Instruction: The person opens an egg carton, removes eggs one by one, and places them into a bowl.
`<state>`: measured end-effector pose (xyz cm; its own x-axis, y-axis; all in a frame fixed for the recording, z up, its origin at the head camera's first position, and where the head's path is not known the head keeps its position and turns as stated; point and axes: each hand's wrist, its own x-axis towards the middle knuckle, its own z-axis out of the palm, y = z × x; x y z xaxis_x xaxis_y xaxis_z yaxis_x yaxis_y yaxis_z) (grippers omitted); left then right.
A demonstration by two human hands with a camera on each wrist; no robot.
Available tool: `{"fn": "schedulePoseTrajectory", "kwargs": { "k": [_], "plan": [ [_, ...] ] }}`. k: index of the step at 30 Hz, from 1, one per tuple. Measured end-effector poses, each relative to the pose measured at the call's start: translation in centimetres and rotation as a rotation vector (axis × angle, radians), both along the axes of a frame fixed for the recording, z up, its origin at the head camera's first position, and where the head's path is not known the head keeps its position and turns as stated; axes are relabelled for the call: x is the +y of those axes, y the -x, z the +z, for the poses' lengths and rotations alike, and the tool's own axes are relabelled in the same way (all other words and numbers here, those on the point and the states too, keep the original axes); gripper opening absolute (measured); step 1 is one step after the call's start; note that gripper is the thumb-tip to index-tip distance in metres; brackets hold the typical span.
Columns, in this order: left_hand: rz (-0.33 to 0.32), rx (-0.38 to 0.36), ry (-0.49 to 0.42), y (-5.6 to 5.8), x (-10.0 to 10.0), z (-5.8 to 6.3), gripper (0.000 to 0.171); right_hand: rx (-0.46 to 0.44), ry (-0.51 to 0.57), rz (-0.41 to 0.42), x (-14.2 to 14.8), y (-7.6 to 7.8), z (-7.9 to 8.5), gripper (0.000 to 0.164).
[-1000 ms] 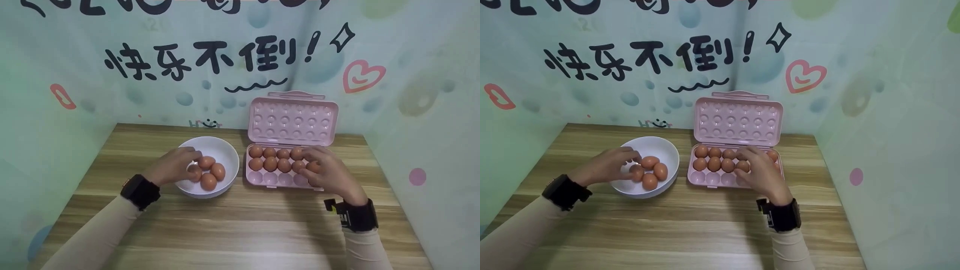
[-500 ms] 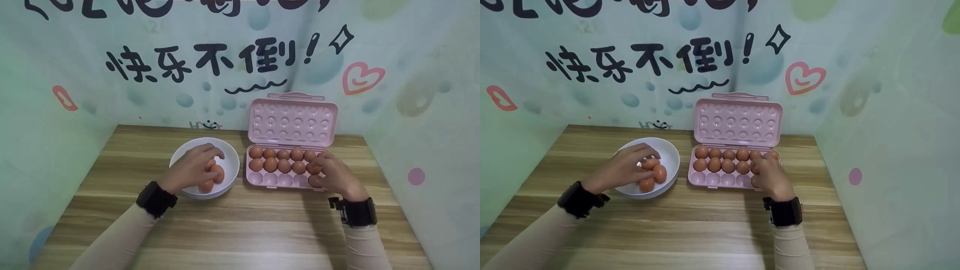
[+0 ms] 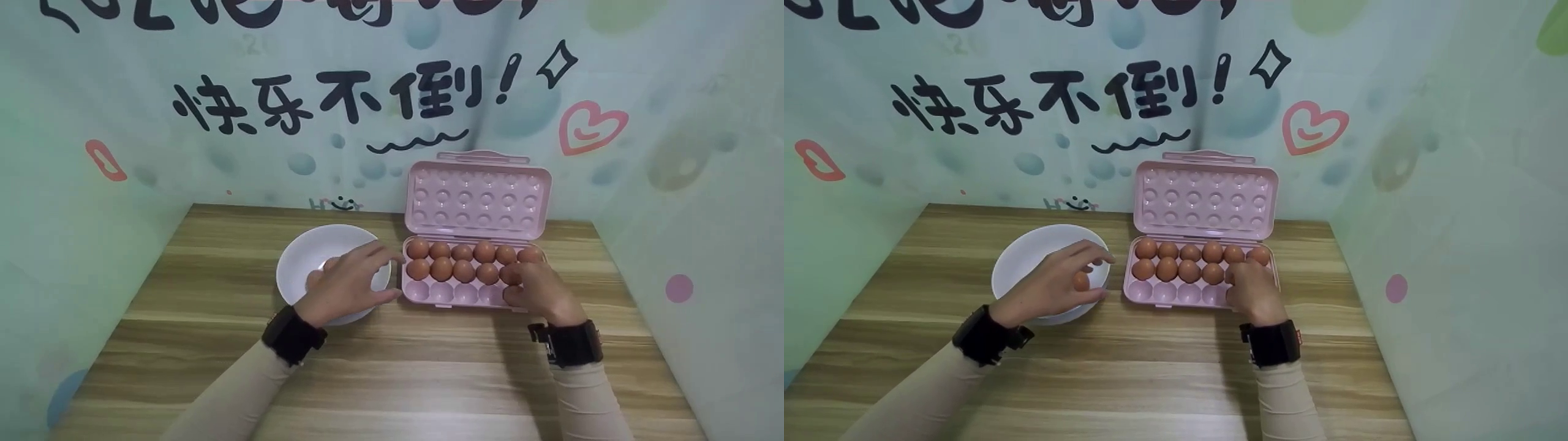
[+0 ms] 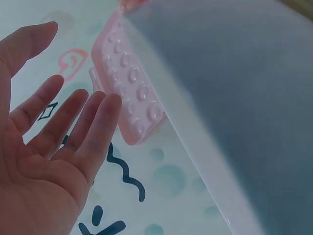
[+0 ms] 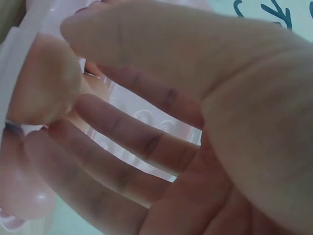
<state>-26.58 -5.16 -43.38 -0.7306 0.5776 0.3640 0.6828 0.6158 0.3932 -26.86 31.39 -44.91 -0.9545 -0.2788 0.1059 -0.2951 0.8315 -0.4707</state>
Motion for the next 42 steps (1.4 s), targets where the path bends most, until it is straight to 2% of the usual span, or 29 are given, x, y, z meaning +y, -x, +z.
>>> {"fn": "schedulePoseTrajectory", "kwargs": {
  "k": [4, 6, 10, 14, 17, 23, 29, 34, 42],
  "plan": [
    [-0.046, -0.015, -0.04, -0.1, 1.1, -0.5, 0.049, 0.069, -0.045, 0.008, -0.2, 0.2, -0.4, 0.017],
    [-0.047, -0.027, -0.037, -0.2, 1.5, -0.7, 0.049, 0.084, -0.066, 0.0, -0.3, 0.3, -0.6, 0.016],
    [-0.038, -0.039, -0.026, -0.3, 2.0, -1.2, 0.048, 0.054, -0.056, -0.061, -0.5, 0.5, -1.1, 0.015],
    [-0.034, -0.026, -0.027, -0.4, 2.4, -1.6, 0.048, 0.064, -0.056, -0.103, -0.7, 0.7, -1.4, 0.019],
    [-0.043, -0.014, -0.042, -0.5, 2.7, -1.8, 0.048, 0.095, -0.076, -0.105, -0.7, 0.8, -1.7, 0.022],
    [-0.064, -0.002, -0.067, -0.5, 3.1, -2.2, 0.043, 0.087, -0.063, -0.092, -0.4, 1.0, -1.9, 0.024],
    [-0.042, -0.023, -0.086, -0.3, 3.3, -2.3, 0.038, 0.051, -0.003, -0.066, 0.2, 0.7, -0.7, 0.019],
    [-0.032, -0.035, -0.112, -0.3, 3.5, -2.3, 0.037, 0.083, 0.072, -0.044, 0.3, 0.3, 0.8, 0.013],
    [-0.034, -0.052, -0.189, -0.4, 4.2, -1.8, 0.039, 0.181, 0.307, 0.075, -2.0, -0.5, 2.1, 0.028]
  ]
}}
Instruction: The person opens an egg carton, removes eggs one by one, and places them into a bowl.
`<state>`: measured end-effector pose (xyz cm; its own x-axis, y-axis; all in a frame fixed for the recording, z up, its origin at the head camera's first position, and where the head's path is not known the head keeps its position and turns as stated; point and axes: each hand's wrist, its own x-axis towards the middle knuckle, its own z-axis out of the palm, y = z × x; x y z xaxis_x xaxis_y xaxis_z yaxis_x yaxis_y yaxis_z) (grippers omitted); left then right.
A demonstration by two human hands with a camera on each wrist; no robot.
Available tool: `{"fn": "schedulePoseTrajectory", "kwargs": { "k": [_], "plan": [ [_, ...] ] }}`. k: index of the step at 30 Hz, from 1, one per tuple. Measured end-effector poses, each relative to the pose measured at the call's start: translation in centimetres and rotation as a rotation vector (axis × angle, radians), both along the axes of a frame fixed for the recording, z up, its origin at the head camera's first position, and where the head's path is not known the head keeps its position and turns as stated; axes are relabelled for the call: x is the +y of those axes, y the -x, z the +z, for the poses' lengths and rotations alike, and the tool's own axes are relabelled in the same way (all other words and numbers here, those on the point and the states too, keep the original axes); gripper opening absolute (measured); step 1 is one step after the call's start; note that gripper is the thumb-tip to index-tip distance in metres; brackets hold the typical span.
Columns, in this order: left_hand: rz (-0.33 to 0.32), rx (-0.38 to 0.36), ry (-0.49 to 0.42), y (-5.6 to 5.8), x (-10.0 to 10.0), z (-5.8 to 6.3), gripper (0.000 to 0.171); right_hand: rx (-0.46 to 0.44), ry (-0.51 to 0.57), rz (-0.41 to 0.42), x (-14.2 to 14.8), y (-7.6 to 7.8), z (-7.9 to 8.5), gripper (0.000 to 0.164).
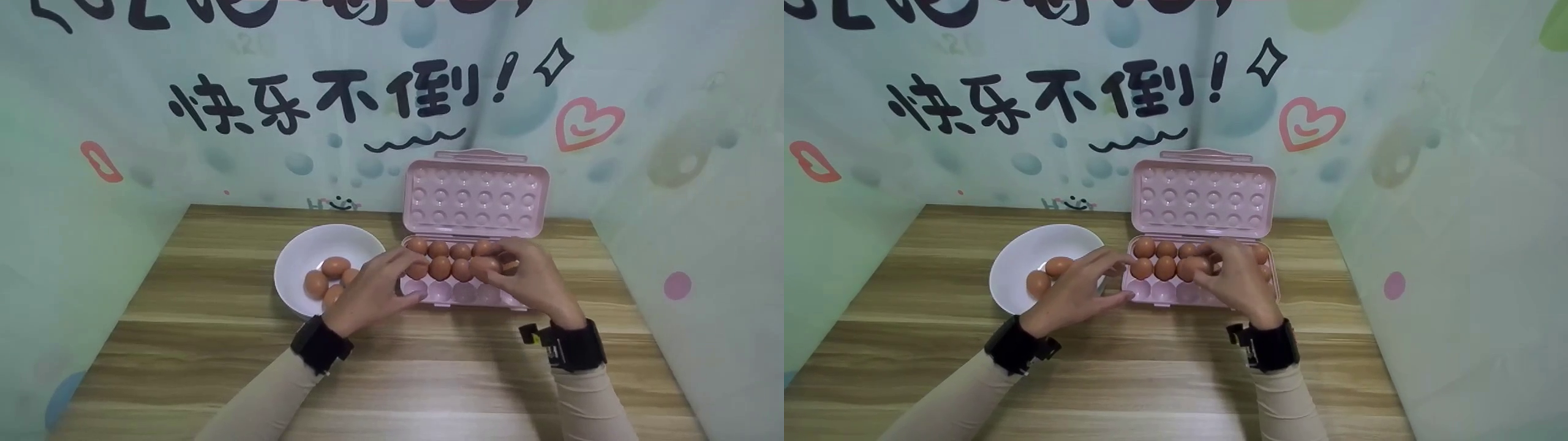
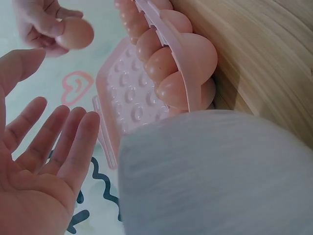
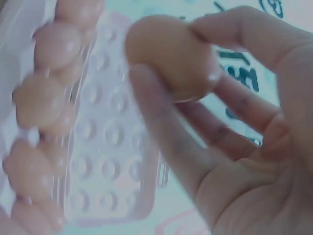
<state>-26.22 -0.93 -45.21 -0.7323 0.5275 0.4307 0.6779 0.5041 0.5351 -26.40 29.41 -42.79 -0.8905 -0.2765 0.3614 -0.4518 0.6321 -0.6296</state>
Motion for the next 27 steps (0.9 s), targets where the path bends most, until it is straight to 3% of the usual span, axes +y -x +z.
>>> {"fn": "schedulePoseTrajectory", "kwargs": {
  "k": [5, 12, 19, 27],
  "plan": [
    [-0.033, 0.039, -0.039, 0.1, 0.4, 0.3, 0.042, 0.007, 0.105, 0.064, -1.8, -0.5, 0.2, 0.028],
    [-0.076, 0.11, -0.092, 0.1, 1.0, 0.6, 0.049, -0.092, 0.274, 0.175, -3.6, -1.5, 0.2, 0.032],
    [-0.14, 0.151, -0.168, 0.0, 1.4, 0.8, 0.044, -0.111, 0.315, 0.223, -4.7, -1.9, 0.0, 0.031],
    [-0.143, 0.182, -0.153, -0.2, 1.4, 0.9, 0.042, -0.13, 0.348, 0.278, -5.5, -2.1, -0.2, 0.032]
  ]
}}
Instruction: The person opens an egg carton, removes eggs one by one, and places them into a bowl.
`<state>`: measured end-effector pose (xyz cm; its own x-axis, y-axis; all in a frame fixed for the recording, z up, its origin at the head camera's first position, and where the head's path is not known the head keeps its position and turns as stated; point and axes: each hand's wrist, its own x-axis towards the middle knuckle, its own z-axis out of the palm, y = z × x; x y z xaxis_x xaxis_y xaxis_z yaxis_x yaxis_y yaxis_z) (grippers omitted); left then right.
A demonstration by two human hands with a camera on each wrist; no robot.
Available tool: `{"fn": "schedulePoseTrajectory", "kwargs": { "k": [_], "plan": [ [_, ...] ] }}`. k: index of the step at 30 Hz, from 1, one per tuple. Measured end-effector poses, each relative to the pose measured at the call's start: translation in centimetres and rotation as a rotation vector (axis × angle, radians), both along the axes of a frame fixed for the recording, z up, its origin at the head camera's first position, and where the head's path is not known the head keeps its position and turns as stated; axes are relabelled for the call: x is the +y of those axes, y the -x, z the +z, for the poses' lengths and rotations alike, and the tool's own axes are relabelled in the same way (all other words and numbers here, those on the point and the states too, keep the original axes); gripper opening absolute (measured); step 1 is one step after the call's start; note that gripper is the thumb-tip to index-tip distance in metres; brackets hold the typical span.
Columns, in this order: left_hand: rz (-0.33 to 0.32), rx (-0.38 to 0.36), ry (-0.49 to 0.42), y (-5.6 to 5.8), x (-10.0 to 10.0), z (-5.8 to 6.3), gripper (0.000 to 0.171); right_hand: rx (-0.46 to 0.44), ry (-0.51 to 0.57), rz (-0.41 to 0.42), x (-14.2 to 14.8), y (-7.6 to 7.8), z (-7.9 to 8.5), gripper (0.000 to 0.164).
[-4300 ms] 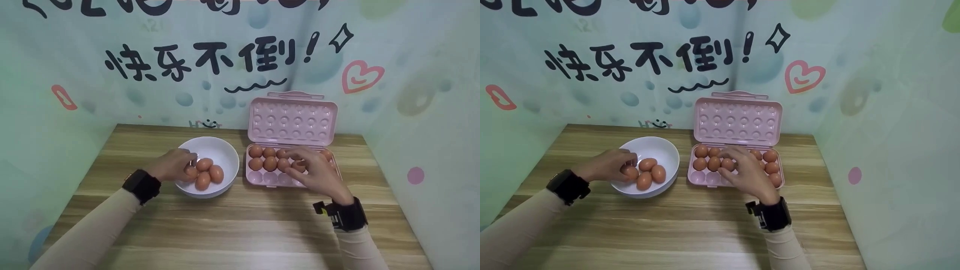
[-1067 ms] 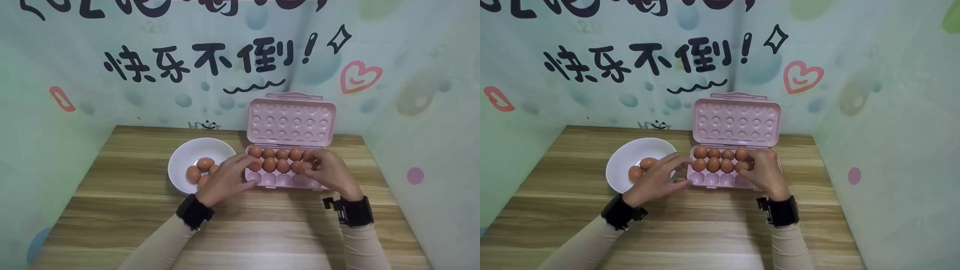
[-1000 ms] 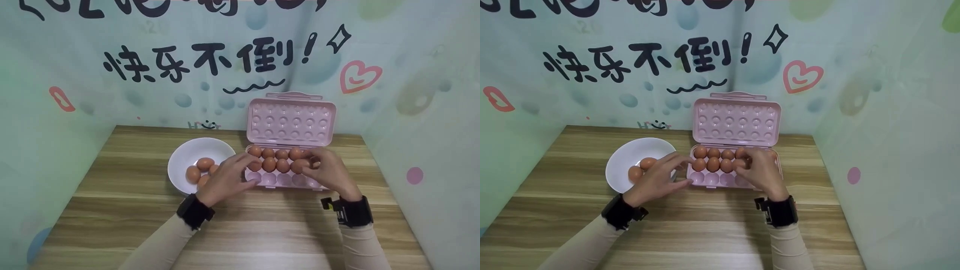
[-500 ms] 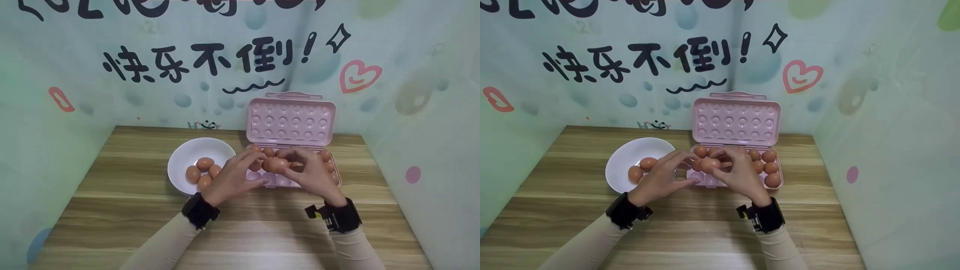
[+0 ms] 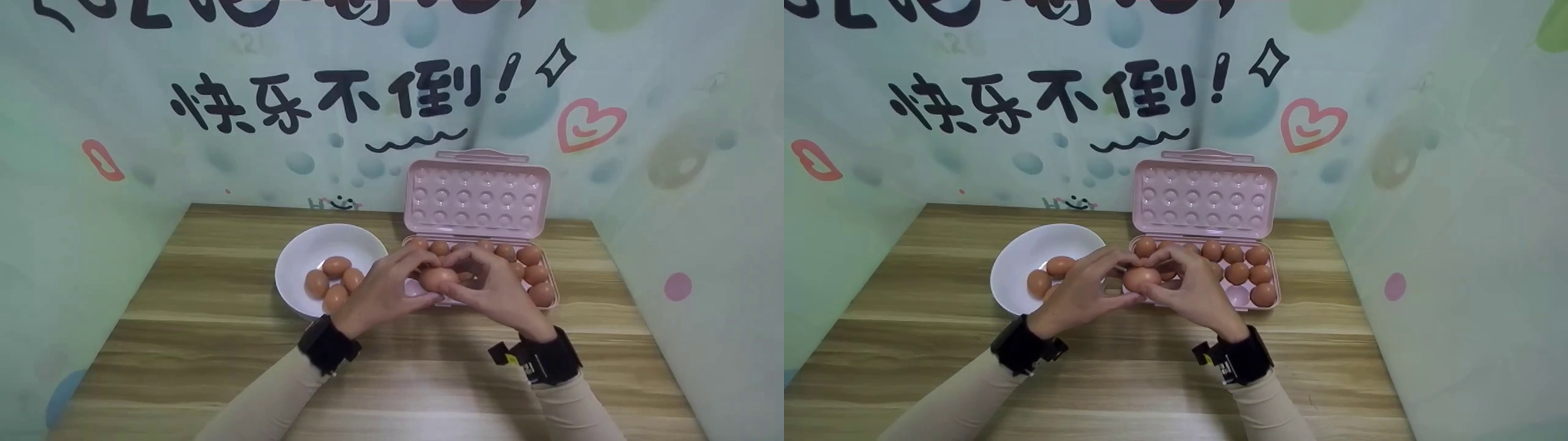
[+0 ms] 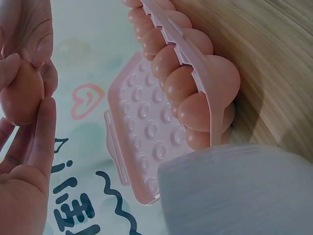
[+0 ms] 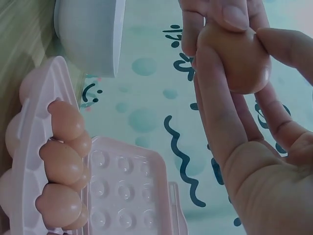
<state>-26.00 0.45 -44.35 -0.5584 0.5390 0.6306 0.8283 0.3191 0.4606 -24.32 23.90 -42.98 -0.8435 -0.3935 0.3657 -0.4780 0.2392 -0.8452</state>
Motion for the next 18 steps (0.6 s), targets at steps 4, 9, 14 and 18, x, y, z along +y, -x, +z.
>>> {"fn": "schedulePoseTrajectory", "kwargs": {
  "k": [4, 9, 14, 18],
  "plan": [
    [0.004, 0.003, 0.009, 0.0, -0.1, 0.0, 0.041, 0.011, 0.013, 0.025, -0.1, 0.0, 0.0, 0.032],
    [0.032, 0.007, 0.019, -0.1, -0.6, 0.1, 0.039, -0.011, 0.027, 0.046, 0.1, 0.0, 0.1, 0.032],
    [0.061, -0.019, 0.052, 0.1, -1.8, 0.8, 0.038, 0.0, 0.027, 0.019, 0.8, 0.0, 0.6, 0.031],
    [0.095, -0.051, 0.088, 0.5, -3.2, 1.5, 0.04, 0.038, 0.03, -0.016, 1.4, 0.1, 1.0, 0.029]
  ]
}}
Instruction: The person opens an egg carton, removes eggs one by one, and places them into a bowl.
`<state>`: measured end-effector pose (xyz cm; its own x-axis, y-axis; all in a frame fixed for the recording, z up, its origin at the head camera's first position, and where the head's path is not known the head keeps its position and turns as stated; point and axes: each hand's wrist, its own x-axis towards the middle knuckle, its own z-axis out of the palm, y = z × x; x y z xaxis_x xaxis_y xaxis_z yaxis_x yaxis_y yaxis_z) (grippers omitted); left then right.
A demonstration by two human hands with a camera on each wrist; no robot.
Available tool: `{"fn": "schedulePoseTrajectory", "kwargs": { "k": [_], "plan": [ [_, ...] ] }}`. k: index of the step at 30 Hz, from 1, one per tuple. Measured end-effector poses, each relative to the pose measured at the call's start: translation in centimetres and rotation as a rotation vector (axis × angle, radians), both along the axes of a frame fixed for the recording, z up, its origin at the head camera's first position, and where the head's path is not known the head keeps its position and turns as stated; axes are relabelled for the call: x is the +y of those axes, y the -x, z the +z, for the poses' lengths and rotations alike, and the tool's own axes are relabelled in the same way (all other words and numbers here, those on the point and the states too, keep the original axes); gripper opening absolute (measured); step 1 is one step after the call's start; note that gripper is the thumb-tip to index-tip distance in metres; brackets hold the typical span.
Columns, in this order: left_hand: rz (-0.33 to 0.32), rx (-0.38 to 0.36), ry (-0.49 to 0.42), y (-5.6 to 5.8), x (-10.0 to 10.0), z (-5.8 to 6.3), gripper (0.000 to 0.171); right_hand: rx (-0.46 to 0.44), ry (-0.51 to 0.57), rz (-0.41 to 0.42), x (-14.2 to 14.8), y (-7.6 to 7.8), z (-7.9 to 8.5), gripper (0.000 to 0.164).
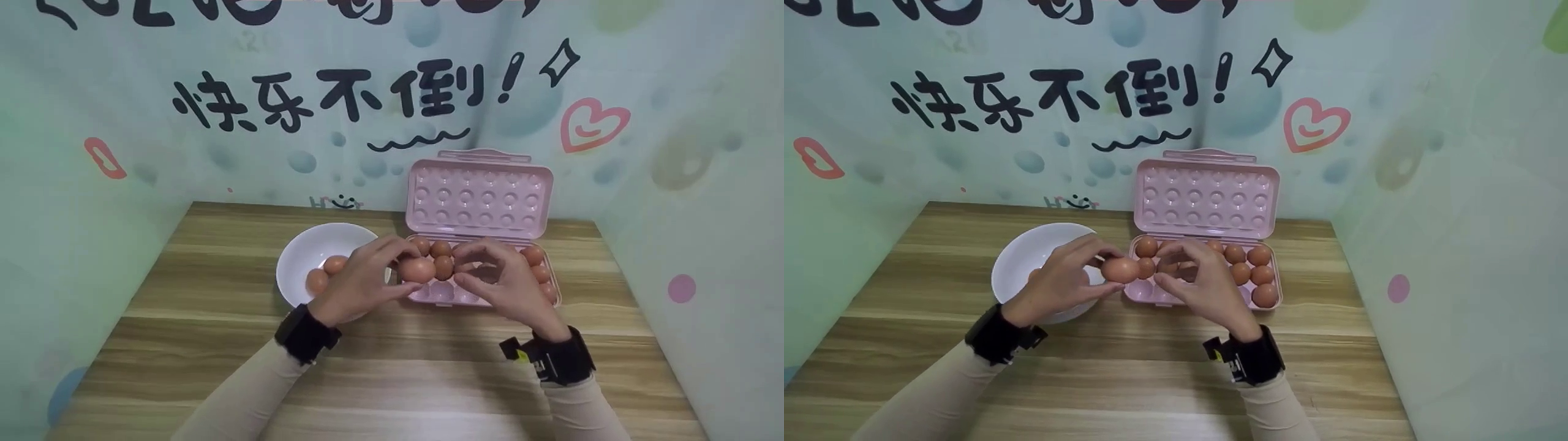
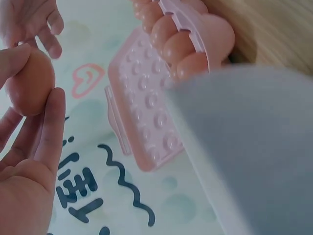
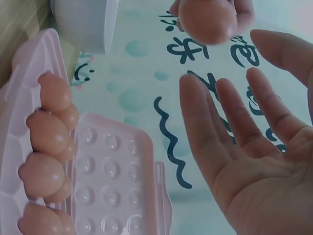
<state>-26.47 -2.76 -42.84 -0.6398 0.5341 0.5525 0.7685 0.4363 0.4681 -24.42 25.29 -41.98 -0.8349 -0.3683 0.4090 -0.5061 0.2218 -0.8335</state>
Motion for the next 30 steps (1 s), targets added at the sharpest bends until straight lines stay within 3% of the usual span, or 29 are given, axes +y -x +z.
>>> {"fn": "schedulePoseTrajectory", "kwargs": {
  "k": [6, 11, 13, 17, 21, 26, 30],
  "plan": [
    [0.036, -0.062, 0.107, 0.8, -2.6, 0.9, 0.044, 0.1, -0.04, -0.056, 1.3, 0.3, 0.4, 0.028],
    [0.064, -0.136, 0.227, 1.6, -4.6, 1.4, 0.039, 0.054, -0.047, -0.11, 2.5, 0.2, 0.7, 0.034],
    [0.068, -0.165, 0.271, 1.9, -5.4, 1.4, 0.035, 0.061, -0.087, -0.143, 3.0, 0.2, 0.7, 0.036],
    [0.063, -0.175, 0.348, 2.4, -6.9, 1.4, 0.032, 0.16, -0.215, -0.209, 3.6, 0.4, 0.7, 0.038],
    [0.048, -0.207, 0.398, 2.5, -8.5, 1.4, 0.031, 0.227, -0.269, -0.2, 3.7, 0.8, 0.6, 0.036],
    [0.048, -0.327, 0.443, 2.5, -10.3, 1.3, 0.035, 0.255, -0.291, -0.18, 3.6, 1.0, 0.4, 0.036],
    [0.061, -0.358, 0.482, 2.6, -11.3, 1.0, 0.029, 0.257, -0.31, -0.186, 3.6, 1.1, 0.2, 0.037]
  ]
}}
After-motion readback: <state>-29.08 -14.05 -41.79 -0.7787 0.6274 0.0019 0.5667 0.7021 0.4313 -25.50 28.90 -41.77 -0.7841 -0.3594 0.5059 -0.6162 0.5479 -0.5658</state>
